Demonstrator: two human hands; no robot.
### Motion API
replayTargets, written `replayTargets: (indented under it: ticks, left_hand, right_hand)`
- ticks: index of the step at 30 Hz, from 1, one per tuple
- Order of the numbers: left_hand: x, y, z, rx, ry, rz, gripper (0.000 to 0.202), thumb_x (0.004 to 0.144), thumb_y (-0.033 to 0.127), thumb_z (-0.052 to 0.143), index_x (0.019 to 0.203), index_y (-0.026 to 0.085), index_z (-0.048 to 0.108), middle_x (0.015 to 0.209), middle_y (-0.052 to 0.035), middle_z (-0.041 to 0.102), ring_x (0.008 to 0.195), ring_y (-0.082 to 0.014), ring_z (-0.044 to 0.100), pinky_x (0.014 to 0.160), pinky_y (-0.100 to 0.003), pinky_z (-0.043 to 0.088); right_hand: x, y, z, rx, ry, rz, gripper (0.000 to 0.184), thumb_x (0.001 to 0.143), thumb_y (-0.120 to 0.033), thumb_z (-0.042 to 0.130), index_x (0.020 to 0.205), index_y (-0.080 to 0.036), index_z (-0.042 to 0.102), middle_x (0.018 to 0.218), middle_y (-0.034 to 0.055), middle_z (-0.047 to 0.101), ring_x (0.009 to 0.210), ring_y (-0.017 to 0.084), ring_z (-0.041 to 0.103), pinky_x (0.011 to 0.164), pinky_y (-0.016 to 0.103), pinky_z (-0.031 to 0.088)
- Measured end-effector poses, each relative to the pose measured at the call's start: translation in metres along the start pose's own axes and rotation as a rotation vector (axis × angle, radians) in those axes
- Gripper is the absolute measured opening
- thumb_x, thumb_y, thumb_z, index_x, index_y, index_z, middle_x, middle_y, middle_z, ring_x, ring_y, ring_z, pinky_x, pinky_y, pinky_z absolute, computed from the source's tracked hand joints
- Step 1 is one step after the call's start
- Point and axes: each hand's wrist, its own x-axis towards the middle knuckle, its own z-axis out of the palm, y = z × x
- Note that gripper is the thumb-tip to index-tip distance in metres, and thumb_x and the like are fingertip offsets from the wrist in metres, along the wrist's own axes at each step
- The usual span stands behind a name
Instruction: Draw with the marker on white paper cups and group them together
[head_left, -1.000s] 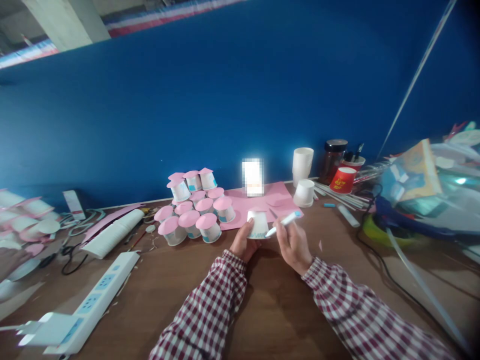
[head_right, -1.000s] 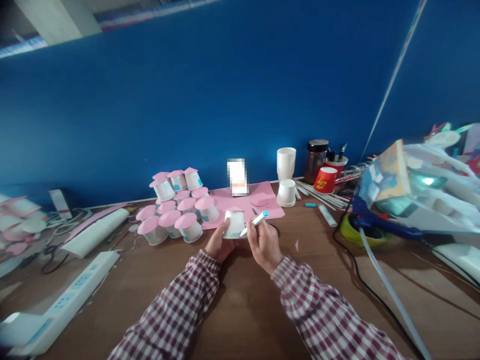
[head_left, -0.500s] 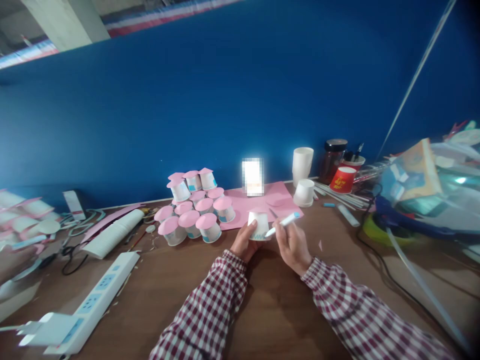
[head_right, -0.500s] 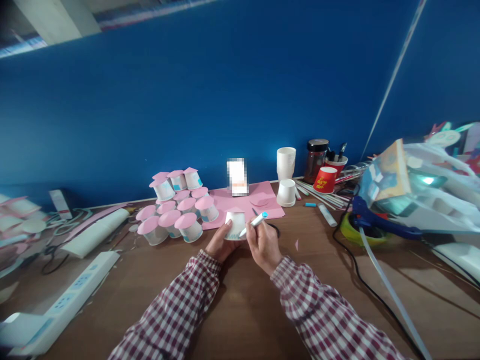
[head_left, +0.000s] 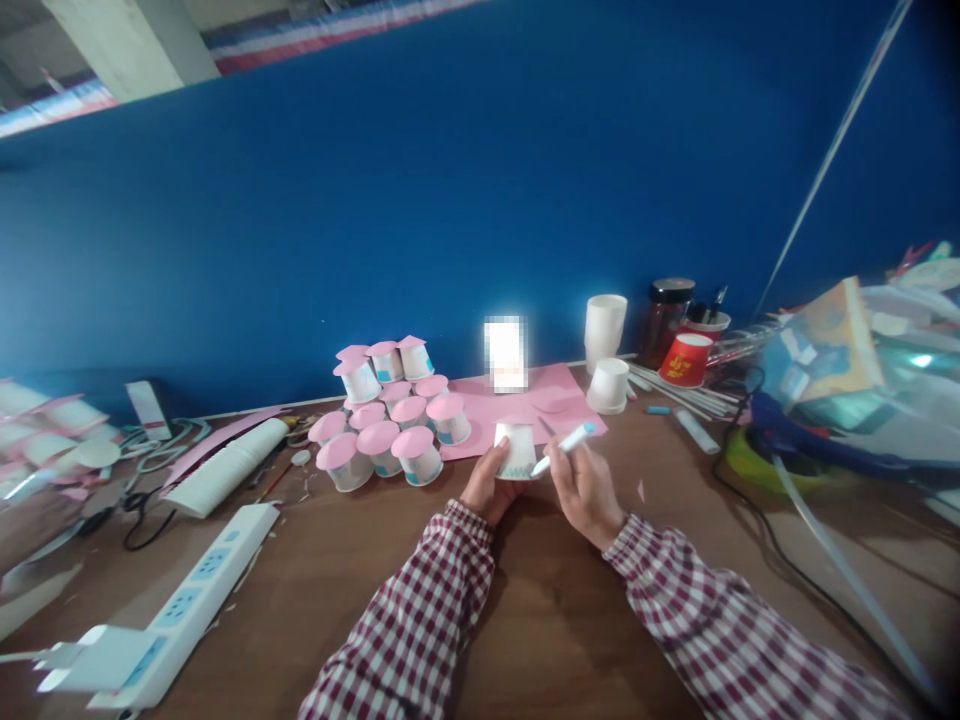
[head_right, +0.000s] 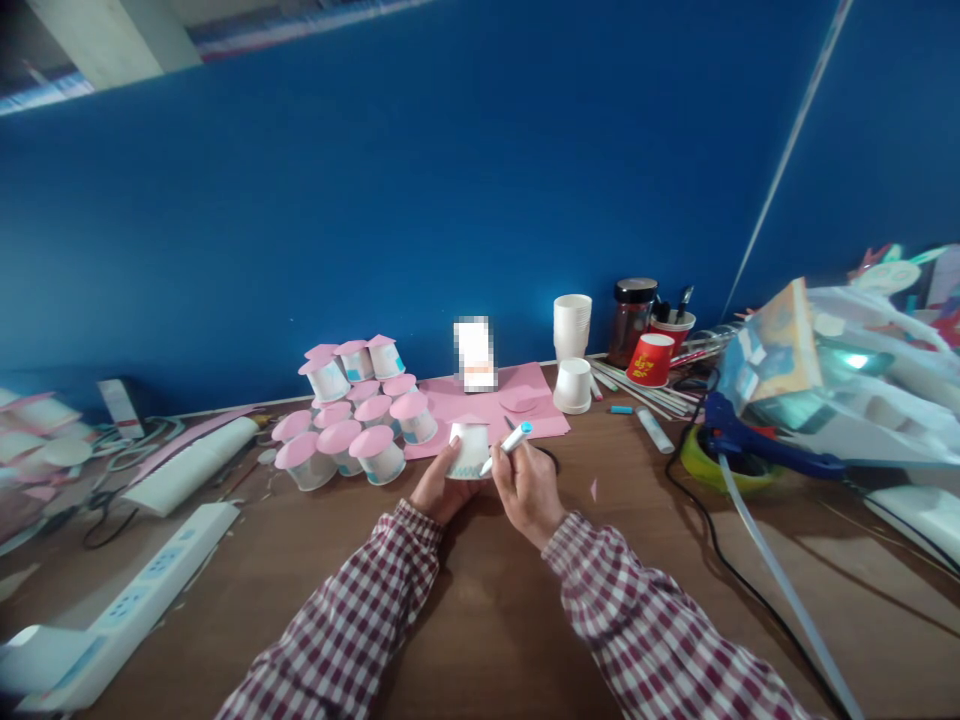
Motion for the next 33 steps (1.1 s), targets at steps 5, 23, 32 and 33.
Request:
replayTargets:
  ticks: [5, 23, 32, 33]
  left_hand:
    - [0.0016, 0.0002, 0.0015, -0.022, -0.003, 0.016, 0.034, 0.083, 0.035, 0.058, 0.105, 0.01, 0.06, 0.086, -0.0079, 0.065, 0.078, -0.0169, 0.061, 0.078, -0.031, 0.048]
    - [0.0026, -0.0009, 0.0008, -0.004, -0.005, 0.001, 0.038, 0.084, 0.034, 0.056, 0.11, 0.007, 0.059, 0.095, -0.0121, 0.067, 0.083, -0.0194, 0.062, 0.082, -0.034, 0.049]
    - [0.0022, -0.0019, -0.0003, 0.026, -0.02, 0.015, 0.04, 0.083, 0.039, 0.055, 0.109, 0.008, 0.06, 0.093, -0.0114, 0.066, 0.08, -0.0183, 0.062, 0.078, -0.033, 0.049]
    - [0.0012, -0.0017, 0.0006, 0.037, -0.033, 0.026, 0.04, 0.083, 0.039, 0.056, 0.11, 0.009, 0.059, 0.092, -0.0106, 0.066, 0.079, -0.0177, 0.061, 0.079, -0.032, 0.048]
  right_hand:
    - [0.001, -0.0022, -0.0016, 0.014, 0.011, 0.025, 0.027, 0.094, -0.029, 0.035, 0.085, -0.016, 0.056, 0.068, 0.0053, 0.063, 0.06, 0.016, 0.059, 0.057, 0.026, 0.044]
    - [-0.0006, 0.0012, 0.0006, -0.028, 0.053, -0.005, 0.024, 0.093, -0.027, 0.036, 0.087, -0.016, 0.057, 0.072, 0.007, 0.065, 0.064, 0.018, 0.061, 0.06, 0.027, 0.045]
    - [-0.0016, 0.002, 0.0017, -0.007, -0.012, -0.027, 0.023, 0.093, -0.026, 0.036, 0.087, -0.016, 0.056, 0.07, 0.0047, 0.063, 0.061, 0.016, 0.059, 0.059, 0.026, 0.043]
    - [-0.0018, 0.0019, 0.0016, -0.004, -0.014, -0.028, 0.023, 0.093, -0.026, 0.036, 0.087, -0.016, 0.056, 0.07, 0.0047, 0.063, 0.061, 0.016, 0.059, 0.059, 0.026, 0.043]
